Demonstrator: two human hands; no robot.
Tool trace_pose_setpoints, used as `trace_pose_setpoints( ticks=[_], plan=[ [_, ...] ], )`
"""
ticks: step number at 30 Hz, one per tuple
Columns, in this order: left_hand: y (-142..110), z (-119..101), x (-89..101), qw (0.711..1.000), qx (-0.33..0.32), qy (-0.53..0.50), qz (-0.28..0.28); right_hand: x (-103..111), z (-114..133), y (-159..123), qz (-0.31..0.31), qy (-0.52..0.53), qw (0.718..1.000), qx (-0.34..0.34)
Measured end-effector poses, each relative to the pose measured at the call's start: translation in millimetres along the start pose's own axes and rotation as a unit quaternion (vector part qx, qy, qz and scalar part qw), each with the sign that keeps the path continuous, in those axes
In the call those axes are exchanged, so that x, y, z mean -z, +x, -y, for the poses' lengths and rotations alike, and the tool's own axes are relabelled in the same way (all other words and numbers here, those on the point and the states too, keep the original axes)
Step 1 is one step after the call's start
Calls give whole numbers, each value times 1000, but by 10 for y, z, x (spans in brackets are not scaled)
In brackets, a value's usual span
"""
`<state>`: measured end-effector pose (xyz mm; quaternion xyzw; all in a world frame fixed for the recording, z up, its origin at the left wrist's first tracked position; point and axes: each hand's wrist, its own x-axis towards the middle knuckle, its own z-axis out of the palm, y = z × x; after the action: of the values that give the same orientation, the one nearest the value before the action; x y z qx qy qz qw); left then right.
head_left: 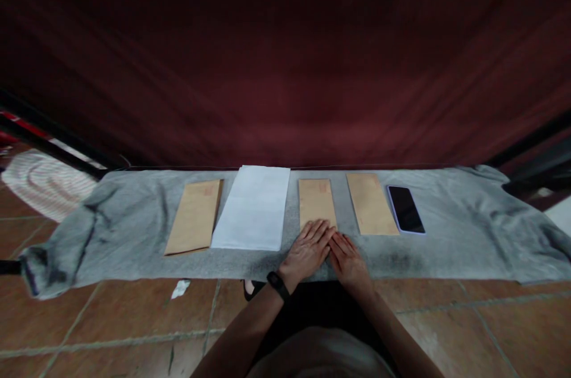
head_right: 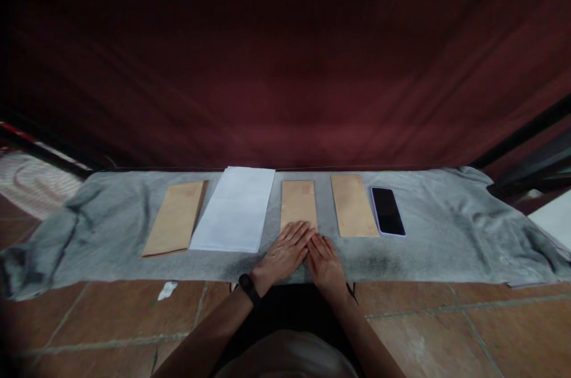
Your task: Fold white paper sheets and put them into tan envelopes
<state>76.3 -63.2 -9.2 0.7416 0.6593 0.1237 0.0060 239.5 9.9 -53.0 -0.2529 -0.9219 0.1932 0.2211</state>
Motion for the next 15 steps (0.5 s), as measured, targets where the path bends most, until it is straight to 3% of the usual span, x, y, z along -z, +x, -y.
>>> trace_pose_setpoints(
  ticks=[9,13,15],
  plan=[
    [-230,-82,-28,1000,9,-22,11,99,-189,14,27,105,994,0],
    [-278,-83,-11,1000,-14,-18,16,170,-189,175,19,133,991,-29],
    [-280,-70,-40,999,-20,-17,20,184,-129,316,45,139,989,-15]
  ],
)
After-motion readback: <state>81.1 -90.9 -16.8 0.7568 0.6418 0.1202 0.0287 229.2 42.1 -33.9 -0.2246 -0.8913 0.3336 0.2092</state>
